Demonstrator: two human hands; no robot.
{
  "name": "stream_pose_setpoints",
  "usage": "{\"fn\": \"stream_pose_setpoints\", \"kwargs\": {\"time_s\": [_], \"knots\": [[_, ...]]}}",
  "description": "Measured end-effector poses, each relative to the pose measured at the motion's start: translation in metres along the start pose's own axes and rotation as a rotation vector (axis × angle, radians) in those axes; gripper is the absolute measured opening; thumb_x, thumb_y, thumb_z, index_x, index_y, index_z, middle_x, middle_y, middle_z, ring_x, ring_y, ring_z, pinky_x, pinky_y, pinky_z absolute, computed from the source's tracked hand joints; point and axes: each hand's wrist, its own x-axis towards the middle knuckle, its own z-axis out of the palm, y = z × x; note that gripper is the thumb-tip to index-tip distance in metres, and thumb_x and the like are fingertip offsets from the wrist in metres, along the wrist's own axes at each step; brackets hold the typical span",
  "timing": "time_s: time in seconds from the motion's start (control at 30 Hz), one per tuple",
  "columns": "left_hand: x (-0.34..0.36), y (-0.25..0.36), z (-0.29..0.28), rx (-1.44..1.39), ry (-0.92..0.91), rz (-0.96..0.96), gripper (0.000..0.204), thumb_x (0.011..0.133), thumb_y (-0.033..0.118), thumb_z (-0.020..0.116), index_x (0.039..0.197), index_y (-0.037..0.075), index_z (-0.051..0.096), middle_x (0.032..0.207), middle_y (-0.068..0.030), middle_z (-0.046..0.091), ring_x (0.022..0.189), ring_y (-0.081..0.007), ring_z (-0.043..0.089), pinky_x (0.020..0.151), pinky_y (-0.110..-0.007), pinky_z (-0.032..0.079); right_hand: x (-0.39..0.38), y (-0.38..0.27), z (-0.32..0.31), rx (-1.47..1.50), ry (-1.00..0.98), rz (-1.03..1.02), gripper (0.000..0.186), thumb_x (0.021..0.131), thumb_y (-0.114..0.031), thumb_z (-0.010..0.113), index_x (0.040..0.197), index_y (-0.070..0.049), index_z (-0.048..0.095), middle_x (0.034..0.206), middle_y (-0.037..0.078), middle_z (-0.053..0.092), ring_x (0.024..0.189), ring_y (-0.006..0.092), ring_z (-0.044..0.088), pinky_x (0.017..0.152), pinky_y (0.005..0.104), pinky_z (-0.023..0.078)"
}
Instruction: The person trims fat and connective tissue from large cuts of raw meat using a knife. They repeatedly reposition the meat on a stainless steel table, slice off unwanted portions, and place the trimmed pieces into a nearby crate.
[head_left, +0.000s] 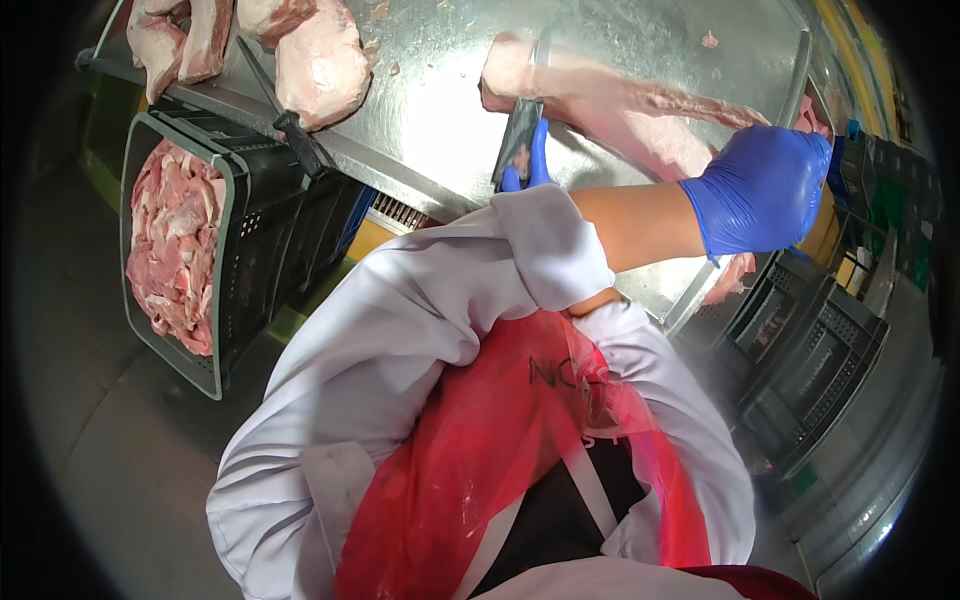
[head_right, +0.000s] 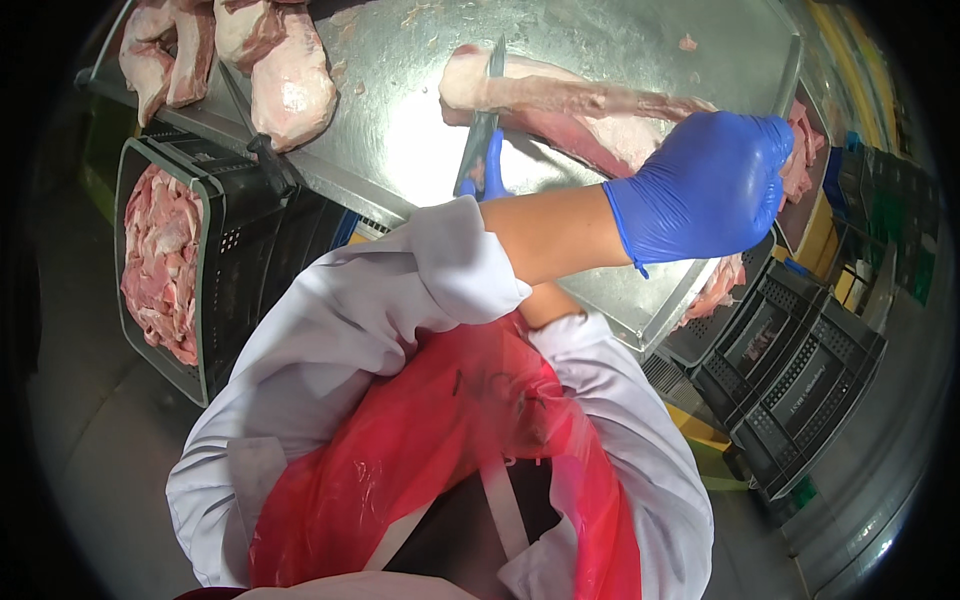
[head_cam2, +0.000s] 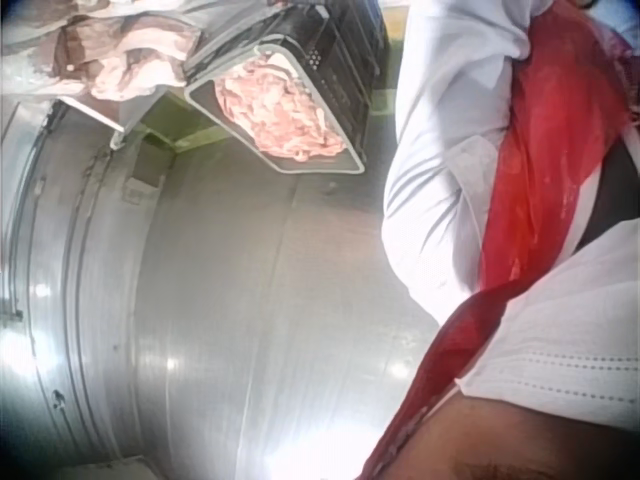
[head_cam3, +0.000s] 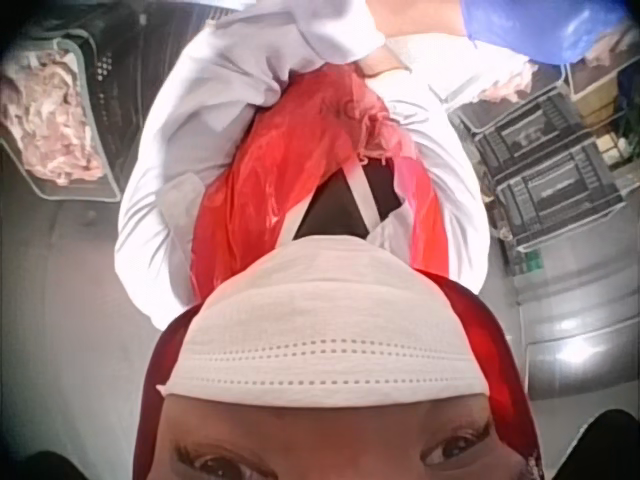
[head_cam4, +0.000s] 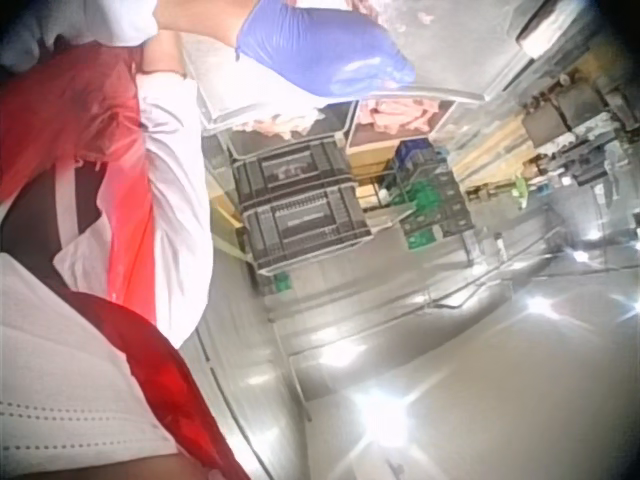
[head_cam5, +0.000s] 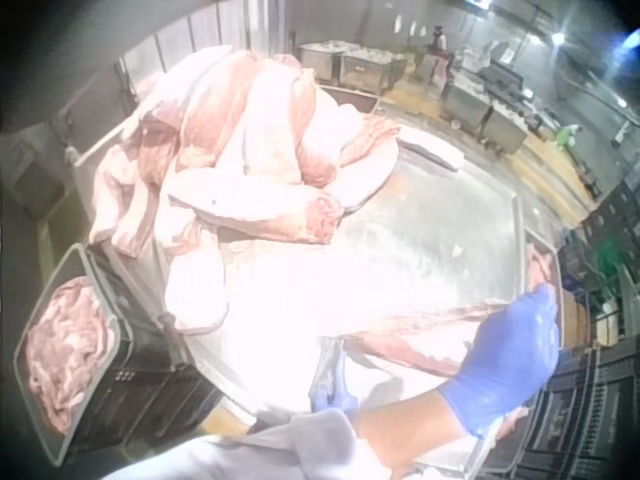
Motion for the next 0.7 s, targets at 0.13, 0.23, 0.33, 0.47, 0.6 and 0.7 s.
{"fn": "stream_pose_setpoints", "kwargs": {"time_s": [0.13, 0.23, 0.33, 0.47, 0.6, 0.7], "knots": [[-0.01, 0.018, 0.032, -0.117, -0.071, 0.084, 0.015, 0.077, 0.01, 0.065, 0.085, -0.002, 0.06, 0.068, -0.0211, 0.064, 0.063, -0.0389, 0.066, 0.059, -0.046, 0.053, 0.021, 0.084, 0.035, 0.493, 0.419, -0.304, 0.059, 0.098, -0.022, 0.052, 0.152, -0.008, 0.035, 0.083, 0.017, 0.067, 0.063, 0.0252, 0.065, 0.058, 0.0369, 0.054], [0.003, 0.009, 0.04, -0.113, -0.086, 0.121, 0.013, 0.077, 0.009, 0.065, 0.084, -0.001, 0.06, 0.069, -0.0206, 0.064, 0.063, -0.0387, 0.066, 0.058, -0.045, 0.053, -0.029, 0.061, 0.061, 0.57, 0.175, -0.081, 0.086, 0.094, -0.013, 0.055, 0.163, -0.026, 0.004, 0.076, 0.009, 0.066, 0.054, 0.0153, 0.058, 0.052, 0.03, 0.052], [0.008, 0.023, 0.05, -0.086, -0.038, 0.112, 0.011, 0.076, 0.008, 0.066, 0.082, 0.0, 0.061, 0.069, -0.0194, 0.064, 0.063, -0.0379, 0.066, 0.058, -0.045, 0.053, -0.024, 0.07, 0.06, 0.774, 0.142, -0.202, 0.084, 0.093, -0.01, 0.055, 0.163, -0.025, 0.01, 0.076, 0.006, 0.063, 0.055, 0.0108, 0.055, 0.051, 0.0278, 0.05], [0.006, 0.05, 0.154, 0.04, -0.273, 0.486, 0.021, 0.074, 0.014, 0.068, 0.089, 0.0, 0.065, 0.077, -0.0173, 0.067, 0.072, -0.0347, 0.068, 0.062, -0.047, 0.053, 0.011, 0.046, 0.015, 0.896, -0.048, -0.431, 0.079, 0.093, -0.009, 0.059, 0.161, -0.027, 0.022, 0.076, 0.007, 0.062, 0.055, 0.0103, 0.056, 0.052, 0.0276, 0.052], [-0.061, 0.116, 0.213, 0.35, -0.42, 0.476, 0.055, 0.079, 0.027, 0.063, 0.122, -0.008, 0.059, 0.112, -0.0235, 0.066, 0.108, -0.038, 0.064, 0.087, -0.054, 0.048, -0.058, 0.043, 0.033, 0.609, -0.238, -0.467, 0.076, 0.095, -0.021, 0.062, 0.16, -0.029, 0.024, 0.072, 0.004, 0.058, 0.057, 0.0097, 0.054, 0.054, 0.0294, 0.05], [-0.111, 0.088, 0.176, -0.041, -0.763, 0.379, 0.063, 0.082, 0.031, 0.066, 0.132, -0.005, 0.051, 0.122, -0.022, 0.06, 0.115, -0.038, 0.056, 0.095, -0.052, 0.043, -0.042, 0.156, -0.012, 0.826, 0.043, -0.248, 0.075, 0.097, -0.035, 0.064, 0.16, -0.029, 0.024, 0.077, 0.0, 0.059, 0.06, 0.0082, 0.053, 0.054, 0.0289, 0.049]]}}
